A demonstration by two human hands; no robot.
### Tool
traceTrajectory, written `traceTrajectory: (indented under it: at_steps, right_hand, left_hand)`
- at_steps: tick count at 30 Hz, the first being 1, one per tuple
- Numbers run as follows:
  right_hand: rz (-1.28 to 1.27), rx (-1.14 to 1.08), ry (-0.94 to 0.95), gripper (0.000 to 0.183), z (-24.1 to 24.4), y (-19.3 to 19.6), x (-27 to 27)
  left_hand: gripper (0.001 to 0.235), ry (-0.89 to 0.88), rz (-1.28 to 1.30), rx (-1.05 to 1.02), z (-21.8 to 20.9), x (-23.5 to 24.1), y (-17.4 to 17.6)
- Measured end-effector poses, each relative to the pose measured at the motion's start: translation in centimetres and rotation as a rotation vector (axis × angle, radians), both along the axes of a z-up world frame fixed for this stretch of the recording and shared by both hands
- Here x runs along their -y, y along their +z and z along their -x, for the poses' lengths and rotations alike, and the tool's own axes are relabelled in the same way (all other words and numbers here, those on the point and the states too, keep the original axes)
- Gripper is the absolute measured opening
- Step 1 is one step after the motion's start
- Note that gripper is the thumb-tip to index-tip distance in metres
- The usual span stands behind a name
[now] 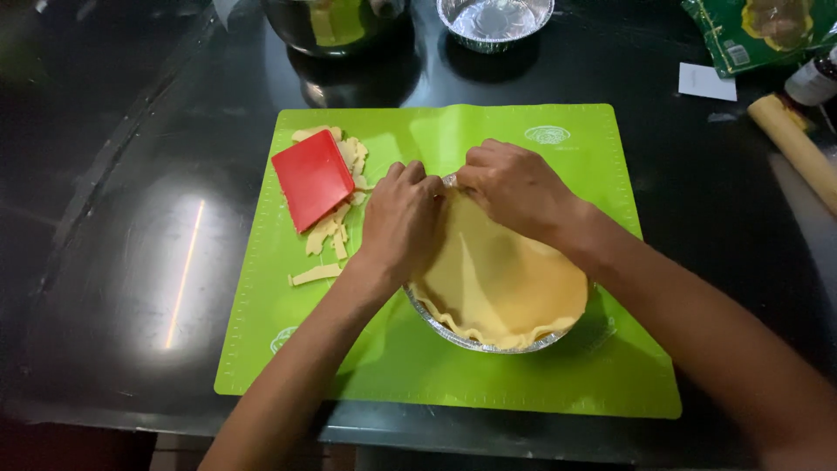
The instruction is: Crimping the edges of a pie crust in a metal tin using fingers.
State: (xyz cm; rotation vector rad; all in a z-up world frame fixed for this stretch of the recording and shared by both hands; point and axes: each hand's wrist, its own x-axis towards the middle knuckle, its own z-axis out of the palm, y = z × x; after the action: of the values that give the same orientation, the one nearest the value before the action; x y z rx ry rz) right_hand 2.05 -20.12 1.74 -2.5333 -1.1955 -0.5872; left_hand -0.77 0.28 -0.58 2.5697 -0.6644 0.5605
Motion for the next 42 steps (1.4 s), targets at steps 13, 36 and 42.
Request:
traceTrajectory:
  at_steps: [13,36,42]
  right_hand:
    - [-0.113,-0.065,-0.1,0.029,4.0,3.6,5.0]
    - [-0.132,-0.537,-0.626,0.028,2.4,2.7,5.4]
    - [-0.196,-0.19,-0.26,0.025,1.1,0.8,5.6]
  left_hand:
    - [0.05,-0.132,0.028,0.079,-1.8,2.2,1.3]
    - [0.035,-0.007,0.174,-0.24,-0.3,0.9,1.3]
    - [0.02,0.039,0.156,-0.282,-1.2,1.6,0.9]
